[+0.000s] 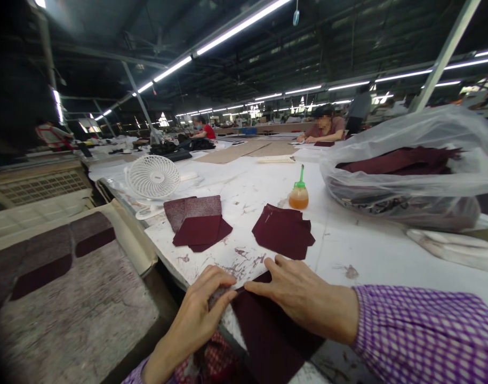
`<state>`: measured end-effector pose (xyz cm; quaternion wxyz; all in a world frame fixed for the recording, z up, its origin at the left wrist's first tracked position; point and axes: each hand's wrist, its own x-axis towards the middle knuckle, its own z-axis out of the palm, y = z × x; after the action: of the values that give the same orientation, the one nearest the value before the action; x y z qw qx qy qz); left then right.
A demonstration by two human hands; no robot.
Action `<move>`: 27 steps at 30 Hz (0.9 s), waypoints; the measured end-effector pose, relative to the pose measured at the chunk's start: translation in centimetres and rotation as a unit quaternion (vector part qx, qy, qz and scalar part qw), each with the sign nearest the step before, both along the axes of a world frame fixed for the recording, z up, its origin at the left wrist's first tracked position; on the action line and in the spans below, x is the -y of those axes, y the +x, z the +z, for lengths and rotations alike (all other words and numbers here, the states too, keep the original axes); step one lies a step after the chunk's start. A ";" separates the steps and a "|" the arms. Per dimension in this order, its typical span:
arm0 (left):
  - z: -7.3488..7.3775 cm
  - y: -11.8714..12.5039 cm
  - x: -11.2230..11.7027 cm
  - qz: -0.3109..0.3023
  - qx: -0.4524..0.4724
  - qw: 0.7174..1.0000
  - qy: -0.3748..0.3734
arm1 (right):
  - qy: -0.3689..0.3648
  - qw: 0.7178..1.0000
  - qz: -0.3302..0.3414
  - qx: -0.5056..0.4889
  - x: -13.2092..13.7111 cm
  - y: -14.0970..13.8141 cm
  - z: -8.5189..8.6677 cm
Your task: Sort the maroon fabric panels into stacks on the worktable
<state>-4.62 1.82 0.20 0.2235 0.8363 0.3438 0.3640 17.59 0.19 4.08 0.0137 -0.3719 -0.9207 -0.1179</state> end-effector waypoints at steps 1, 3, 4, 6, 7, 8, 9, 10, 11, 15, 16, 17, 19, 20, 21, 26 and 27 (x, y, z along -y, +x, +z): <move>0.1 -0.1 0.0 0.001 -0.004 1.000 -0.004 | 0.001 1.000 0.002 -0.002 0.0 0.0 0.0; 0.1 -0.2 0.1 0.000 -0.018 1.000 0.001 | 0.004 1.000 0.006 -0.008 0.0 0.1 0.0; 0.0 -0.2 0.2 -0.004 -0.028 1.000 0.010 | 0.005 1.000 0.009 -0.009 0.0 0.0 0.1; -0.3 -0.2 0.3 -0.010 -0.046 0.998 0.042 | 0.000 1.000 0.017 -0.003 0.0 -0.2 0.6; -0.4 -0.3 0.3 -0.013 -0.055 0.997 0.061 | -0.003 1.000 0.021 0.004 0.0 -0.3 0.8; -0.5 -0.3 0.3 -0.016 -0.062 0.995 0.079 | -0.004 1.000 0.024 0.013 0.0 -0.5 1.0; -0.6 -0.3 0.3 -0.019 -0.067 0.993 0.092 | -0.002 0.999 0.026 0.019 0.0 -0.6 1.2; -0.7 -0.5 0.2 -0.020 -0.068 0.993 0.099 | 0.002 0.999 0.027 0.024 0.0 -0.8 1.4; -0.7 -0.6 0.1 -0.025 -0.067 0.992 0.100 | 0.007 0.999 0.028 0.026 0.0 -0.9 1.5; -0.4 -1.9 -0.3 -0.063 -0.038 0.996 0.056 | 0.011 0.999 0.032 0.033 -0.1 -1.2 1.8; -0.3 -2.3 -0.3 -0.069 -0.028 0.996 0.040 | 0.007 0.999 0.034 0.037 -0.1 -1.3 1.8; -0.2 -2.6 -0.3 -0.070 -0.018 0.997 0.024 | 0.006 0.999 0.035 0.040 -0.1 -1.4 1.7; 0.1 -3.1 -0.1 -0.064 -0.002 0.998 -0.001 | 0.006 0.999 0.033 0.041 0.1 -1.7 1.5; 0.1 -3.2 0.0 -0.060 0.003 0.998 -0.009 | 0.011 0.999 0.030 0.038 0.3 -1.8 1.3; 0.2 -3.2 0.1 -0.056 0.006 0.998 -0.014 | 0.018 0.999 0.026 0.036 0.4 -1.9 1.1; 0.1 -3.0 -1.4 0.014 -0.007 0.999 0.034 | 0.021 1.000 0.002 0.005 0.6 -1.4 0.1; 0.0 -3.0 -2.3 0.039 -0.018 0.998 0.051 | 0.004 1.000 -0.004 -0.007 0.4 -1.2 0.1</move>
<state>-7.67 4.10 0.24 0.1597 0.8390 0.3612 0.3742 16.43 -0.17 4.17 0.0209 -0.3762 -0.9186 -0.1193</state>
